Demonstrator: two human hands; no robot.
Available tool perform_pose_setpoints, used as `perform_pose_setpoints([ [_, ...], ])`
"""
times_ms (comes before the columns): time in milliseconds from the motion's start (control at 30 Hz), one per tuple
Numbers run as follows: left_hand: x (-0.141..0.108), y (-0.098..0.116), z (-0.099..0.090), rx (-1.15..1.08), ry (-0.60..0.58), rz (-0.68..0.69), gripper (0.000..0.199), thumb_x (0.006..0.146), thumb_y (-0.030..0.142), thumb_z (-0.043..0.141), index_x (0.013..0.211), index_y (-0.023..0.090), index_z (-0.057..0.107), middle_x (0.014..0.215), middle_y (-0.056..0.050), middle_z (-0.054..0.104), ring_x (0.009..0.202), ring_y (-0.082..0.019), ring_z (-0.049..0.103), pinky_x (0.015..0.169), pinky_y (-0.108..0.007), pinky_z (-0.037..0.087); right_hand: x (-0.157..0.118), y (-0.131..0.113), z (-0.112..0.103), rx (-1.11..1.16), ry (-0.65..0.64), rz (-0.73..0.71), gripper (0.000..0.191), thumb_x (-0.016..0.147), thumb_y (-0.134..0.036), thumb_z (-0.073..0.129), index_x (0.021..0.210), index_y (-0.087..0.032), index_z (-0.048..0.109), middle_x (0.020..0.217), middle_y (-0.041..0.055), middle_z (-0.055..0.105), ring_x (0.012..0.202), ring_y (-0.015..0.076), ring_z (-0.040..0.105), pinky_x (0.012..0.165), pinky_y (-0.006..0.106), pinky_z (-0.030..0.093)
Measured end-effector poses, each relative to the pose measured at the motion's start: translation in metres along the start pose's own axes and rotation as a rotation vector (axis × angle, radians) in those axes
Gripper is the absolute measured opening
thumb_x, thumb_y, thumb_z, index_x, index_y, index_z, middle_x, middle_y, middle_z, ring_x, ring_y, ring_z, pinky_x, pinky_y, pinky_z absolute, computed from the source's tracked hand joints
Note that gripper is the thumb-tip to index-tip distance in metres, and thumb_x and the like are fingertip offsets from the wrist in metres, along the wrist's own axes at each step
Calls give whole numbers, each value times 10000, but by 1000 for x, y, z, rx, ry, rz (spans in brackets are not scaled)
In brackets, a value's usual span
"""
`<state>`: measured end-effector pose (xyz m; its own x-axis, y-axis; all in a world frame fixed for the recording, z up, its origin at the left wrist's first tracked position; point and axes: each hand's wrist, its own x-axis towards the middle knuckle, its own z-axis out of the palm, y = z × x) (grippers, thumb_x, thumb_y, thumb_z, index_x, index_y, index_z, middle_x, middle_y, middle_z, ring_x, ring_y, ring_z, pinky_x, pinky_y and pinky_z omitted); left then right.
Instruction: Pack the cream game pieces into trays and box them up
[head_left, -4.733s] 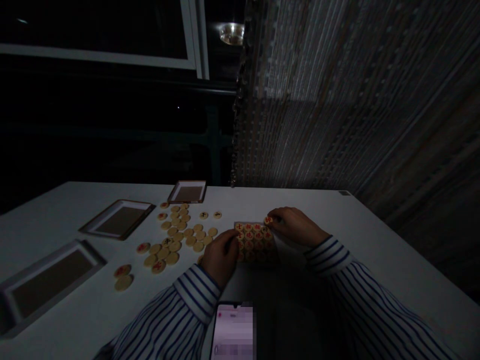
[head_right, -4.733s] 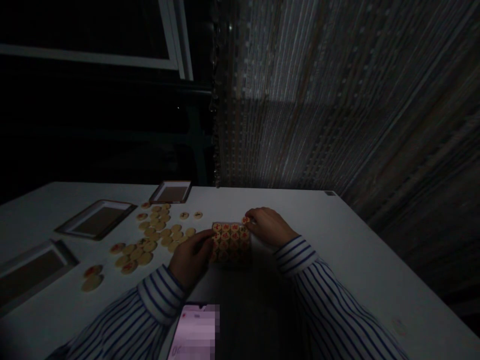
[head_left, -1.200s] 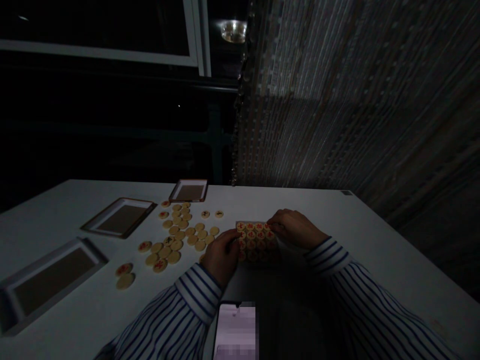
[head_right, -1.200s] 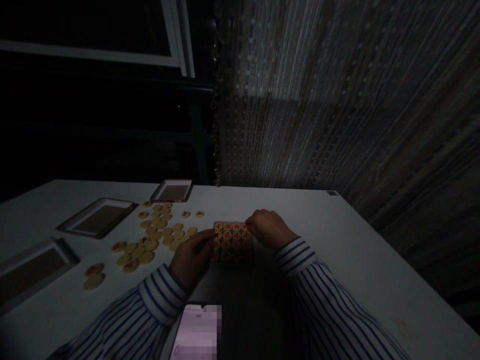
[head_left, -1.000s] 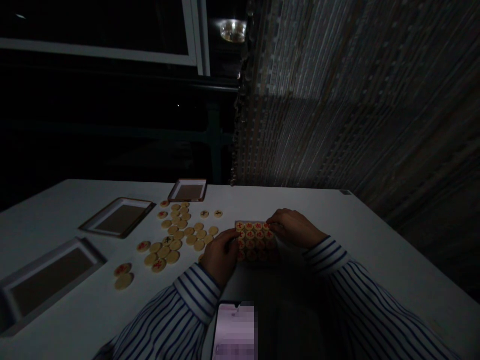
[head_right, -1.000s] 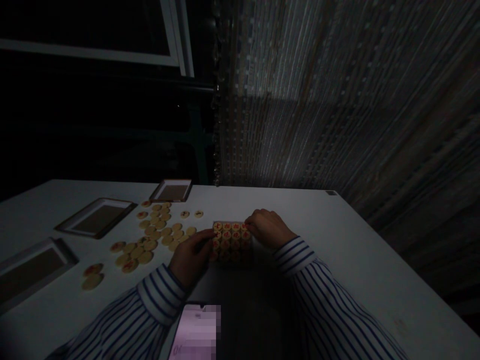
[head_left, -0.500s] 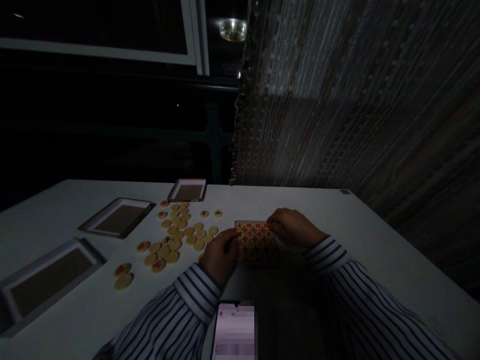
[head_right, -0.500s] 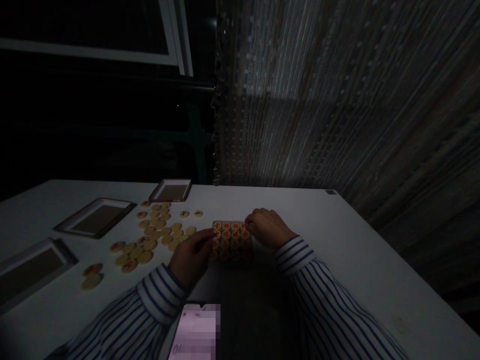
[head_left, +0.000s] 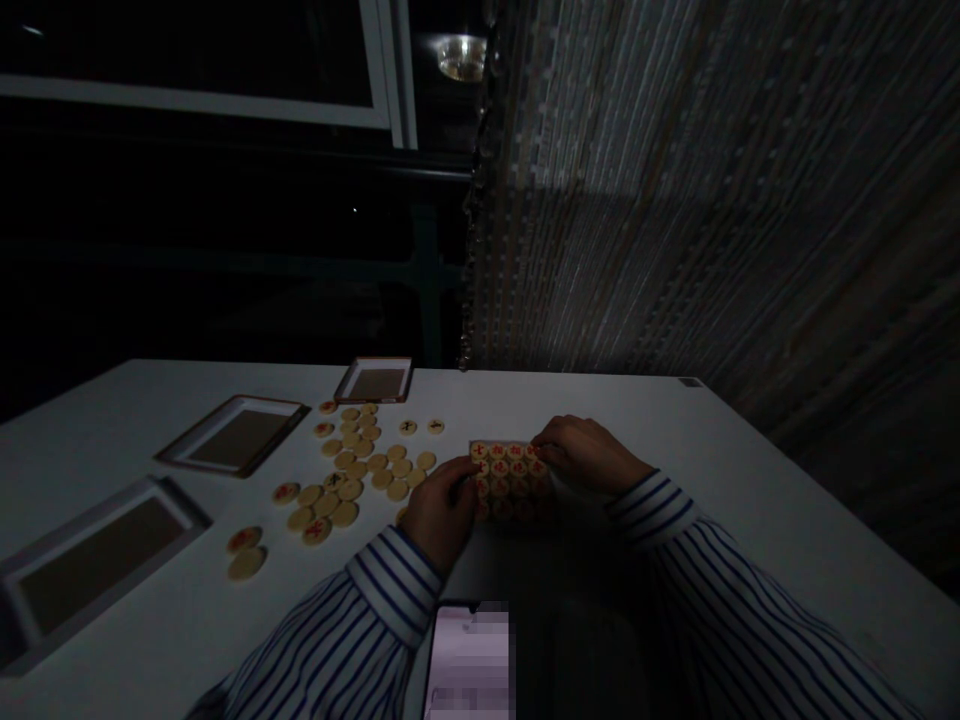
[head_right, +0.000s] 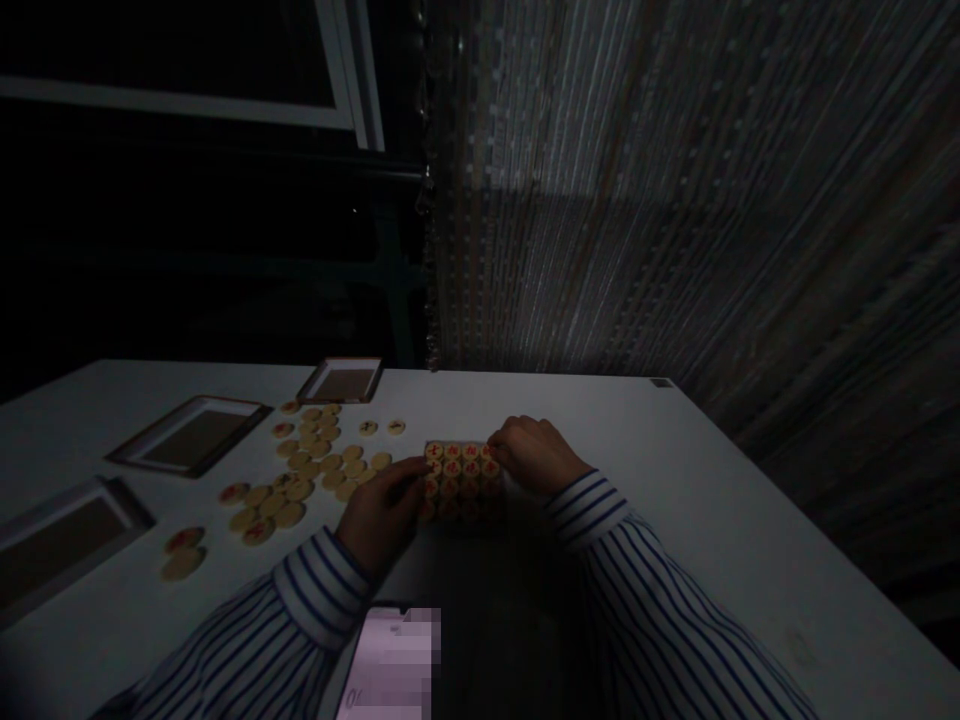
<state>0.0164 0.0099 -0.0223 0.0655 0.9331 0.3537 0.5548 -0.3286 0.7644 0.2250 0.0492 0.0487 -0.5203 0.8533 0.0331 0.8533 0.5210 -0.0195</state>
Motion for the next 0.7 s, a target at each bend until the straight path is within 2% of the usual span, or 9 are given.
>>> perform_pose_setpoints([
  [200, 0, 2, 0, -9, -11, -15, 244, 725, 183, 441, 906, 145, 601, 1010, -78, 613, 943, -166, 560, 863, -335, 435, 0, -2, -3, -4, -27, 41, 283, 818, -299, 401, 991, -201, 602, 974, 74, 598, 920, 177, 509, 786, 273, 342],
  [467, 0, 1, 0, 4, 7, -2, 242, 718, 172, 446, 901, 153, 603, 1002, -72, 615, 938, -168, 562, 859, -337, 440, 5, -10, 5, -38, 141, -15, 280, 829, -335, 388, 990, -228, 590, 1001, 60, 570, 921, 195, 478, 758, 314, 331],
  [700, 0, 3, -1, -5, 11, 11, 234, 718, 164, 447, 890, 163, 606, 992, -63, 618, 928, -161, 565, 850, -330, 445, 9, -13, 15, -14, 137, -5, 298, 829, -376, 386, 1036, -267, 571, 1080, 65, 517, 974, 209, 438, 776, 344, 316],
])
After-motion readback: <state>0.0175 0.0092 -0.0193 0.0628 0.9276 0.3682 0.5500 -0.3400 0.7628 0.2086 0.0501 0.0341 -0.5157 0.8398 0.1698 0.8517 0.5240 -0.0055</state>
